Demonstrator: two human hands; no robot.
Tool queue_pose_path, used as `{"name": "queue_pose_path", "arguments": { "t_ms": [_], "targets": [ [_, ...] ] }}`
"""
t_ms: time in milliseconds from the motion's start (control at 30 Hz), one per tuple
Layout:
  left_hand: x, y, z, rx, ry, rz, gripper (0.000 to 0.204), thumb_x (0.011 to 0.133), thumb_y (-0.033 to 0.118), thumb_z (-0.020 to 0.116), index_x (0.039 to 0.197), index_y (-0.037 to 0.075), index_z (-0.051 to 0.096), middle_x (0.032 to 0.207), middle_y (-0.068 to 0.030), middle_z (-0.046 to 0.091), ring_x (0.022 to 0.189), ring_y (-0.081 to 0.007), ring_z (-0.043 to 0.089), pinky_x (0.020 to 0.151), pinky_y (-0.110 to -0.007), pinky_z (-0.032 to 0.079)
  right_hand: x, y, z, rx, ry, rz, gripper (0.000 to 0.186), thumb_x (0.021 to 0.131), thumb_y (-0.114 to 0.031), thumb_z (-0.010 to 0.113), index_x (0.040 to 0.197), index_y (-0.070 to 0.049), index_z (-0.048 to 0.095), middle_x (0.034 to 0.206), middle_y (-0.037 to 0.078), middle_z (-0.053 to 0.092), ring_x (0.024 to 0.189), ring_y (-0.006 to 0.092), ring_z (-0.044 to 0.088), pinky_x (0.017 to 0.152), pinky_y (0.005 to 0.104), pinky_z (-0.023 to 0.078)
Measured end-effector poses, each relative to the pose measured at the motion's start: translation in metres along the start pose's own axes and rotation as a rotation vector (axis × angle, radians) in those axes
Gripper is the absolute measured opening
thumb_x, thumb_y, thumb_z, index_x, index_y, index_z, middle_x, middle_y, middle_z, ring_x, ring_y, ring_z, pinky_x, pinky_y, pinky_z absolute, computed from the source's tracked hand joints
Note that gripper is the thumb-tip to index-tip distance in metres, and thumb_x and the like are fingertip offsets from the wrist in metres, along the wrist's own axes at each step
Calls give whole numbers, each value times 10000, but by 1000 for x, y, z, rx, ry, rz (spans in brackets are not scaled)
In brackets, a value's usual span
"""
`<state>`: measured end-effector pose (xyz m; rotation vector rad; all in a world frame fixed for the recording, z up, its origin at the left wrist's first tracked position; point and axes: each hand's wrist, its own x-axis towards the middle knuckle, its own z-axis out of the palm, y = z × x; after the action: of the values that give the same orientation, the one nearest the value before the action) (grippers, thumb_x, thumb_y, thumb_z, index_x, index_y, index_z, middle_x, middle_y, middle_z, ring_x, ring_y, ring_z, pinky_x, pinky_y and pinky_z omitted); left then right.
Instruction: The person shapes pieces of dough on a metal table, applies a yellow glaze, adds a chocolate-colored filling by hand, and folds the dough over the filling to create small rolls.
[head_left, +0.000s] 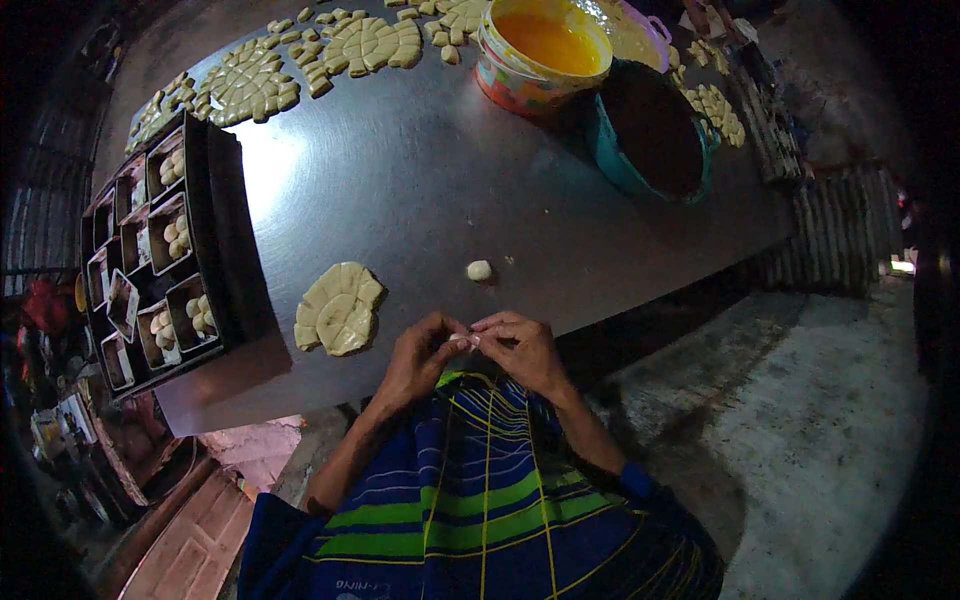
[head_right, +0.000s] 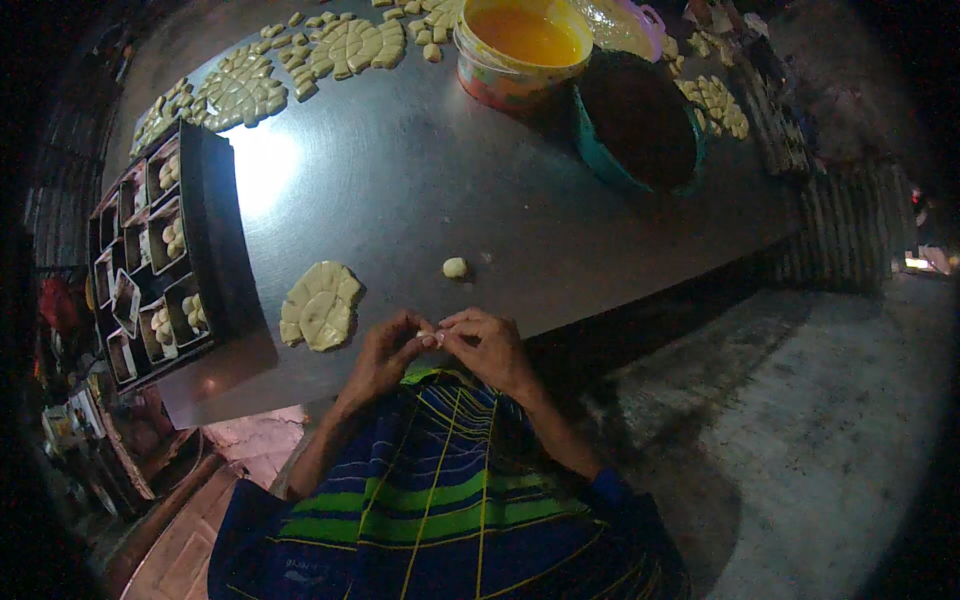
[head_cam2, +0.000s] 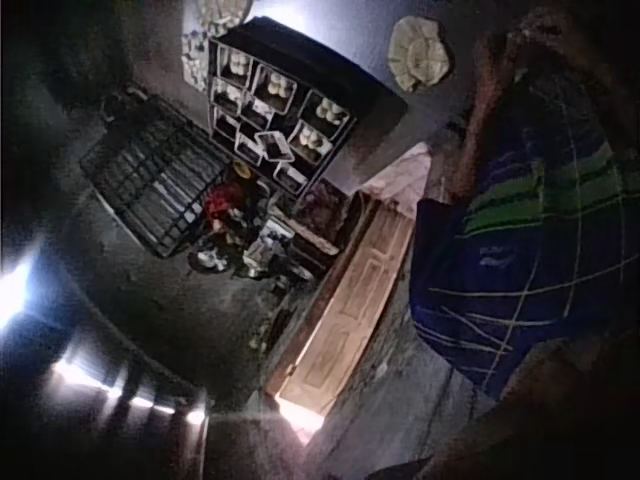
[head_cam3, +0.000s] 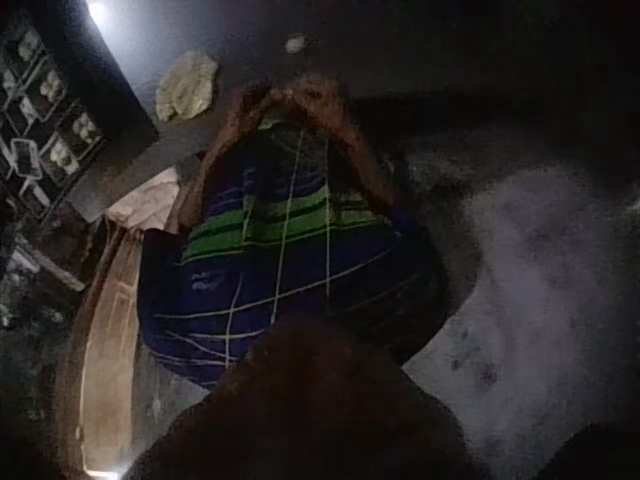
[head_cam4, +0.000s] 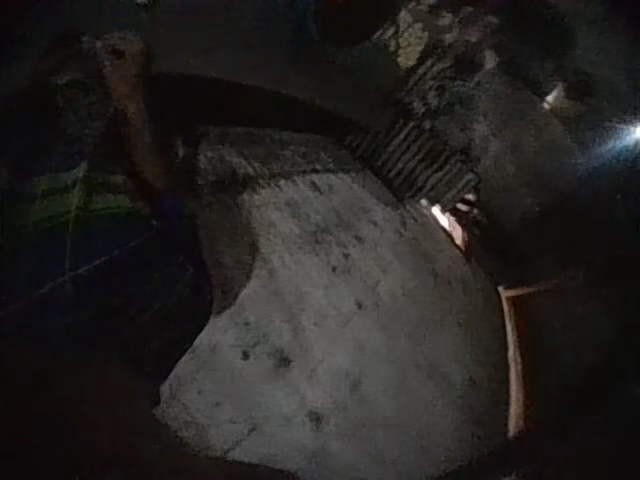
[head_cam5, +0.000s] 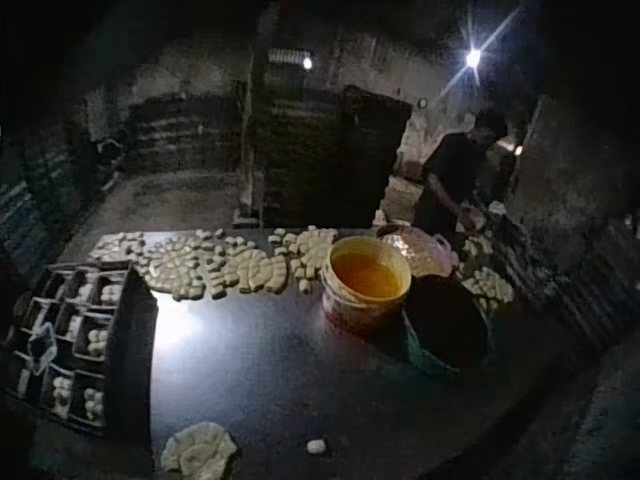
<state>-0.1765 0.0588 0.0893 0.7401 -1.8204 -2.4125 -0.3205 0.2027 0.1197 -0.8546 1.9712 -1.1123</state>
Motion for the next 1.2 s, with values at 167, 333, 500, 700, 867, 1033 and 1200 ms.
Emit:
{"name": "queue_pose_path", "arguments": {
  "t_ms": [167,333,500,700,867,1033,1200],
  "targets": [
    [14,1,12,-173,-71,51,492,917,-68,583,1355,61,401,1116,-89,629,1113,-172,585,1009,-339,444,8,18,-10,53,20,-4,135,808,-85,813,874,-1,729,946,85,691,868,138,675,756,270,553],
    [21,24,16,-211,-119,37,738,872,-110,612,1494,97,273,1162,-110,630,1183,-215,566,1079,-386,401,28,22,-22,264,-82,82,455,786,-148,845,1132,-1,589,940,112,705,917,184,696,800,327,574],
    [28,18,18,-365,-142,159,941,767,-114,644,1552,128,186,1324,-144,551,1263,-252,535,1120,-424,373,40,33,-22,228,-209,-6,428,793,-123,818,1152,4,623,1071,140,703,891,216,707,801,338,571],
    [1,6,-13,2,494,179,506,877,51,670,1356,40,507,1268,-131,598,1184,-238,568,1047,-388,428,51,46,-28,-401,-161,-316,355,795,-53,752,1138,-11,674,1072,102,693,962,254,675,814,354,546],
    [-61,-57,-99,336,1161,168,280,940,169,663,1156,-6,628,1078,-119,649,1001,-203,624,863,-333,505,62,85,-2,-681,190,-650,331,791,-67,751,1117,-50,696,1057,85,670,962,265,644,804,364,542],
    [-83,-64,-136,695,1225,-25,318,899,261,709,1080,7,648,999,-130,617,915,-214,613,803,-345,508,57,89,-1,-600,259,-606,391,784,-76,784,1163,-59,691,1118,104,640,987,271,628,811,364,543],
    [-68,-59,-135,682,1177,-1,223,867,162,740,988,4,640,921,-101,597,843,-216,634,726,-344,529,46,55,2,-578,309,-462,444,777,-89,809,1199,-69,669,1095,109,610,982,287,624,822,394,540]
  ]
}}
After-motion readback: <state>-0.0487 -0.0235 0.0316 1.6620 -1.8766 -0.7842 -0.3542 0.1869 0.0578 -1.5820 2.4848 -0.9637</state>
